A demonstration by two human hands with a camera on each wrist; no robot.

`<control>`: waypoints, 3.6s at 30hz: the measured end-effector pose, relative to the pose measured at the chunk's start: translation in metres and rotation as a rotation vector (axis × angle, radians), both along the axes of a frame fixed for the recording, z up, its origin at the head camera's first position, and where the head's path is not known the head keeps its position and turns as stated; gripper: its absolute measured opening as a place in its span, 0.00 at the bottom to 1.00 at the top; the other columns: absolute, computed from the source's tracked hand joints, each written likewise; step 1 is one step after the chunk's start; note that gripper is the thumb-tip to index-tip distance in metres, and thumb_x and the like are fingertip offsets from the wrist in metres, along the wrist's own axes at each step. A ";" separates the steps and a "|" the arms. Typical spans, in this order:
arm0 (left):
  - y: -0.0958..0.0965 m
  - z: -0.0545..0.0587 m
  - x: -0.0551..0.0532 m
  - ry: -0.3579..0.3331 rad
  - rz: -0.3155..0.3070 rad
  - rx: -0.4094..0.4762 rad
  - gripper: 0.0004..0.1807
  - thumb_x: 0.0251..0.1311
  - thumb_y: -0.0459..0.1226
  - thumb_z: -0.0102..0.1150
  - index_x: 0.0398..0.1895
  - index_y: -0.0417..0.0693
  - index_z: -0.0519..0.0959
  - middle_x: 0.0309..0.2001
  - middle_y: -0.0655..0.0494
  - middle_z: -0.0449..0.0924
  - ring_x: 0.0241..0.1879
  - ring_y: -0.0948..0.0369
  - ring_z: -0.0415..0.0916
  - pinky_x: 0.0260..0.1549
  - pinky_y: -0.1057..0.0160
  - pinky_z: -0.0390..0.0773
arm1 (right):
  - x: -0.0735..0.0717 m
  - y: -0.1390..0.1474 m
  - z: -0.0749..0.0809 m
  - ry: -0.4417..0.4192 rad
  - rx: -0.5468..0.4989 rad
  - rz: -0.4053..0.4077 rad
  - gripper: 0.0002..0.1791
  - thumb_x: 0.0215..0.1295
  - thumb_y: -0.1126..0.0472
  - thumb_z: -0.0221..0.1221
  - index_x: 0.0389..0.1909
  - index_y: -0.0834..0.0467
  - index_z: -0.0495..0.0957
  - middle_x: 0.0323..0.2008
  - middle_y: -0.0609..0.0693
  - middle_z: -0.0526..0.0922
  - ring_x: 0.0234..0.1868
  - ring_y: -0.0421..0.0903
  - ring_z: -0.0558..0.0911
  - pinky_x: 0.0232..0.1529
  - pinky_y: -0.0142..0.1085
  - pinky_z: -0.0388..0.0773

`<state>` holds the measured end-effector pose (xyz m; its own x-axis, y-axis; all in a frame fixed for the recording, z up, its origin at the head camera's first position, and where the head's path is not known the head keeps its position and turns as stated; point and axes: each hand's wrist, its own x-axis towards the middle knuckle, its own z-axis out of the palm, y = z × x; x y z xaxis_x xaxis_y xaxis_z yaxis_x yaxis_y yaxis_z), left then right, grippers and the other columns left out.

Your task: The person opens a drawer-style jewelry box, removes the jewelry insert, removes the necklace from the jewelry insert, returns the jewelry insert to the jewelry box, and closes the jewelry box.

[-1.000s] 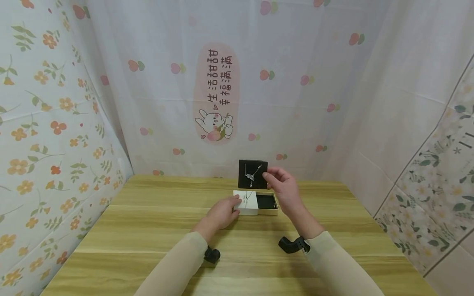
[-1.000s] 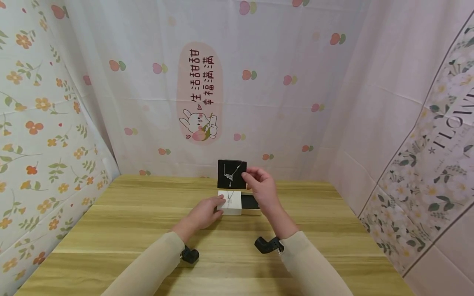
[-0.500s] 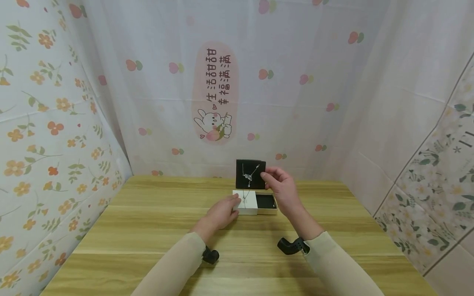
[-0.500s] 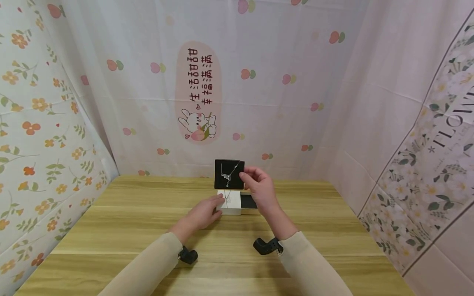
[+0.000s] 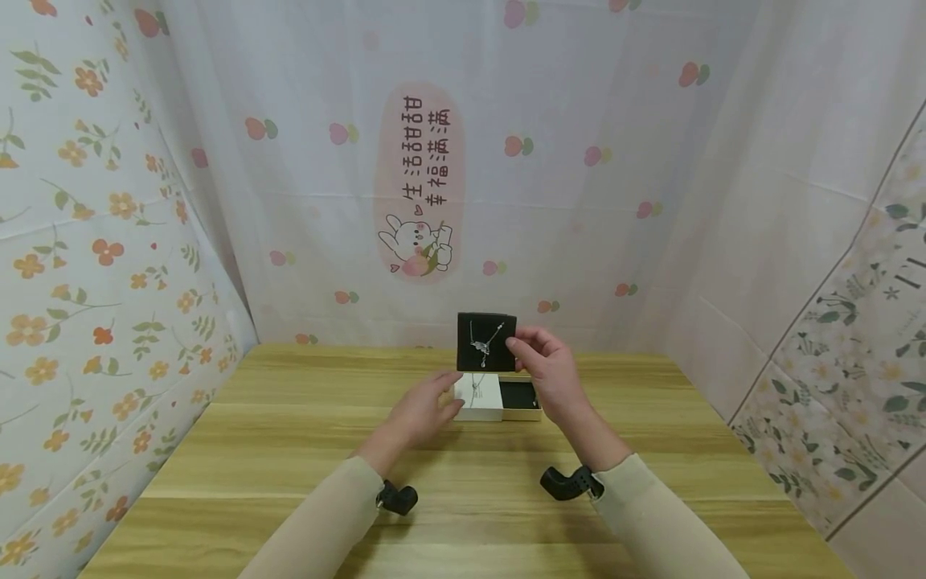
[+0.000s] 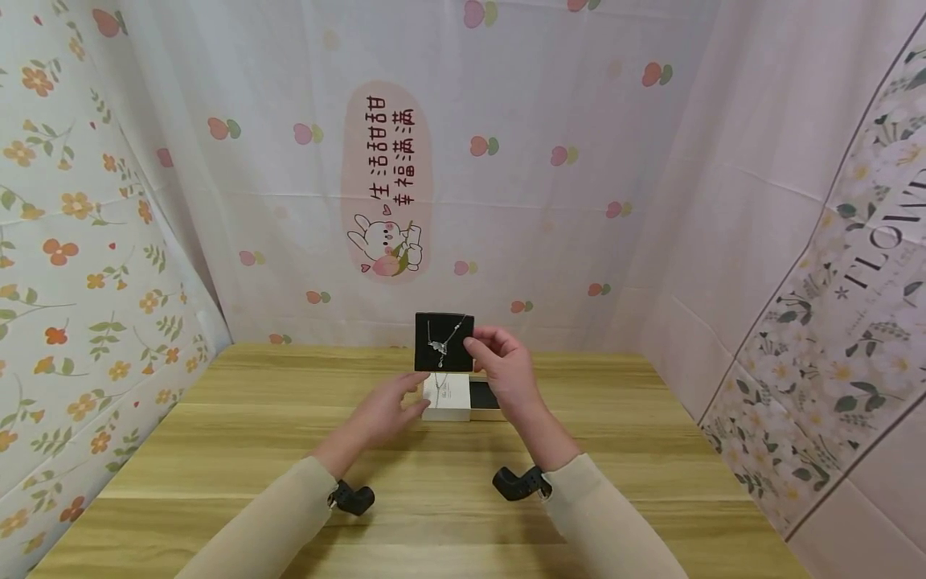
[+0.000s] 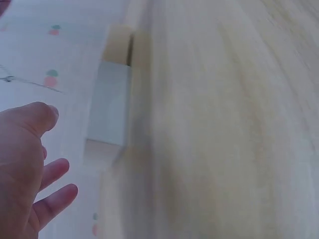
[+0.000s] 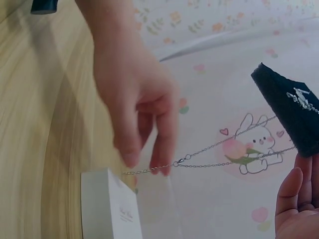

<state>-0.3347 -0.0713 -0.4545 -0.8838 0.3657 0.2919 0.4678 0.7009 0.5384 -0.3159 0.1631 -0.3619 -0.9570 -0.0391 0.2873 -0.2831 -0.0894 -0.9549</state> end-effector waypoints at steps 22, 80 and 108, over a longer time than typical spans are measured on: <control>-0.015 0.081 0.034 0.605 -0.047 0.337 0.12 0.69 0.29 0.71 0.54 0.38 0.88 0.47 0.44 0.87 0.38 0.53 0.91 0.34 0.52 0.92 | 0.002 -0.002 -0.003 0.019 0.026 0.015 0.06 0.78 0.62 0.67 0.50 0.59 0.84 0.43 0.47 0.84 0.37 0.44 0.79 0.42 0.30 0.82; 0.014 0.122 0.043 0.878 -0.118 -0.058 0.06 0.66 0.30 0.77 0.44 0.44 0.90 0.38 0.55 0.84 0.37 0.59 0.83 0.36 0.64 0.89 | 0.006 -0.006 -0.003 0.058 0.000 0.087 0.06 0.79 0.68 0.63 0.51 0.61 0.84 0.40 0.44 0.85 0.36 0.42 0.77 0.40 0.29 0.80; 0.004 0.157 0.023 0.924 -0.058 -0.004 0.04 0.66 0.32 0.76 0.42 0.43 0.92 0.37 0.52 0.87 0.36 0.56 0.87 0.37 0.62 0.91 | 0.007 -0.002 -0.006 0.037 0.033 0.083 0.06 0.78 0.67 0.64 0.51 0.61 0.84 0.39 0.45 0.84 0.33 0.43 0.77 0.42 0.30 0.81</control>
<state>-0.3119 -0.0678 -0.2979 -0.2807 0.4044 0.8704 0.7448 0.6638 -0.0682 -0.3093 0.1612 -0.3675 -0.9387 -0.1281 0.3202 -0.3115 -0.0830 -0.9466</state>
